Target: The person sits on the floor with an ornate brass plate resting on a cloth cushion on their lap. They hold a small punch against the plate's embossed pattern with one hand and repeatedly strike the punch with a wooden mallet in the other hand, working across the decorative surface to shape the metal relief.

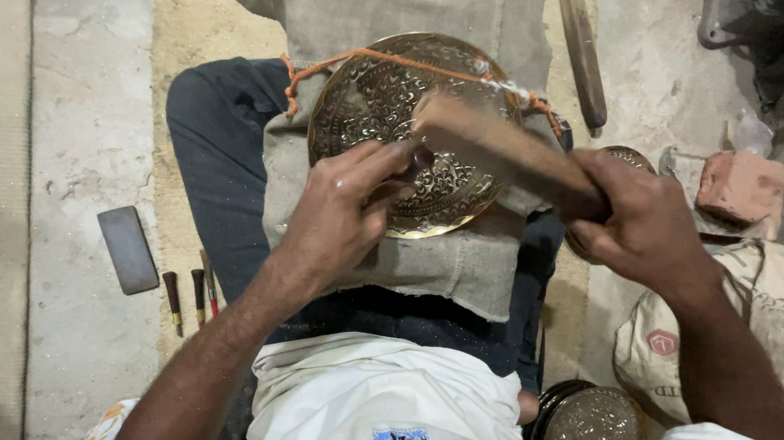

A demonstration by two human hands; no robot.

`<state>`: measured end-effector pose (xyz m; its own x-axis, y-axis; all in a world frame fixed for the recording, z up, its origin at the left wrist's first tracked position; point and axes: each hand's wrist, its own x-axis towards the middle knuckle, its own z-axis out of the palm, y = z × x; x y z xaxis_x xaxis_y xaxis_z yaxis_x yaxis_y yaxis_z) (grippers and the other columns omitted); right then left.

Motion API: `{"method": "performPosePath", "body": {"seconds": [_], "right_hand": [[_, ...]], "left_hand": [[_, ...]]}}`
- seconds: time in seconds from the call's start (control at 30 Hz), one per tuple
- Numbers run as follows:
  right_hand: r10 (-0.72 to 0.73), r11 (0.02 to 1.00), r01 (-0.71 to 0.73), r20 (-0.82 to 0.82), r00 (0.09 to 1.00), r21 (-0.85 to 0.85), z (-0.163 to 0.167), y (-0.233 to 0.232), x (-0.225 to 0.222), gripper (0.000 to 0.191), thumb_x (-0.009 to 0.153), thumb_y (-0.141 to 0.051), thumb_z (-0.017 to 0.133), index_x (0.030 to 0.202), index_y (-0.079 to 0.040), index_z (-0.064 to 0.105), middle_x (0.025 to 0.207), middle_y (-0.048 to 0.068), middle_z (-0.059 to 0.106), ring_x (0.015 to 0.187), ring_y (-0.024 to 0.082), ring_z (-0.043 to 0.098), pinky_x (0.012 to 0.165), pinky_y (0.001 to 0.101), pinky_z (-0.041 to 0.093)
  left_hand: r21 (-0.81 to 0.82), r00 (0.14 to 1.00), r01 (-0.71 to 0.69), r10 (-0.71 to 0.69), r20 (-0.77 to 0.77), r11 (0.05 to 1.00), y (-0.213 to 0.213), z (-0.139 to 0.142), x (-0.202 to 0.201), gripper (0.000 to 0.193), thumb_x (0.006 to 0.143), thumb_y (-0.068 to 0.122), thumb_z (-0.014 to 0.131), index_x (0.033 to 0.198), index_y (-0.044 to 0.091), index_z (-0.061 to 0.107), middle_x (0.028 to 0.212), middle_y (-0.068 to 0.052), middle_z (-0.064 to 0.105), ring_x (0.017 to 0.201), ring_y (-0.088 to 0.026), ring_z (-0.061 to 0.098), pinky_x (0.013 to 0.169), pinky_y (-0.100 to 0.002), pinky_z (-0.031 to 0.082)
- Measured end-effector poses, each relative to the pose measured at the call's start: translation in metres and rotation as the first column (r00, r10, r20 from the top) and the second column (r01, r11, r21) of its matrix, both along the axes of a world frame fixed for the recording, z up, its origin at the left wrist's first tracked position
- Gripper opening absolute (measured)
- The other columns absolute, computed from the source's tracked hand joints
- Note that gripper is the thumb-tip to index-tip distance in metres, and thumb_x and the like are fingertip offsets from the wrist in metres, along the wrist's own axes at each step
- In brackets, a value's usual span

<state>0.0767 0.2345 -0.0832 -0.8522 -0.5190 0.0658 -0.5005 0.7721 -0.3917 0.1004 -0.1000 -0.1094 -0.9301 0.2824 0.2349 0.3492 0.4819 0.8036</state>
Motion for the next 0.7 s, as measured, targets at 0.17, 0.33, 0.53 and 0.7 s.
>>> {"method": "performPosePath", "body": {"seconds": [0.17, 0.33, 0.53, 0.7], "right_hand": [[-0.025, 0.986, 0.026, 0.012, 1.0, -0.164, 0.005, -0.01, -0.013, 0.048, 0.085, -0.009, 0.077, 0.13, -0.003, 0.061, 0.1, 0.018, 0.076, 0.086, 0.025, 0.077, 0.079, 0.0368, 0.064], [-0.118, 0.881, 0.205, 0.221, 0.968, -0.427, 0.003, -0.019, -0.023, 0.058, 0.081, -0.002, 0.079, 0.134, -0.002, 0.055, 0.098, 0.017, 0.069, 0.085, 0.022, 0.072, 0.078, 0.0357, 0.065], [-0.088, 0.914, 0.172, 0.236, 0.968, -0.368, -0.005, -0.013, -0.019, 0.047, 0.087, 0.003, 0.072, 0.132, -0.001, 0.059, 0.102, 0.016, 0.074, 0.084, 0.022, 0.074, 0.074, 0.0345, 0.064], [0.012, 1.0, -0.01, -0.106, 0.994, 0.012, -0.017, -0.011, -0.007, 0.064, 0.066, -0.001, 0.078, 0.129, -0.004, 0.064, 0.099, 0.02, 0.076, 0.081, 0.029, 0.074, 0.075, 0.0402, 0.062]], "left_hand": [[-0.031, 0.999, -0.038, 0.038, -0.013, 0.999, 0.005, -0.004, -0.003, 0.04, 0.093, 0.004, 0.069, 0.133, 0.001, 0.064, 0.112, -0.016, 0.075, 0.092, -0.025, 0.077, 0.075, -0.038, 0.065], [-0.03, 0.998, -0.049, 0.05, 0.026, 0.998, 0.006, -0.001, -0.006, 0.038, 0.094, 0.008, 0.07, 0.132, 0.004, 0.066, 0.108, -0.014, 0.075, 0.089, -0.024, 0.076, 0.074, -0.039, 0.066], [-0.036, 0.999, -0.046, 0.046, 0.009, 0.998, 0.005, -0.002, -0.004, 0.035, 0.093, 0.009, 0.072, 0.127, 0.002, 0.067, 0.1, -0.013, 0.075, 0.084, -0.026, 0.074, 0.072, -0.045, 0.06], [-0.056, 0.999, -0.028, 0.03, 0.037, 0.998, 0.003, -0.003, -0.002, 0.028, 0.093, 0.006, 0.071, 0.121, 0.005, 0.069, 0.101, -0.012, 0.075, 0.083, -0.025, 0.075, 0.074, -0.042, 0.062]]}}
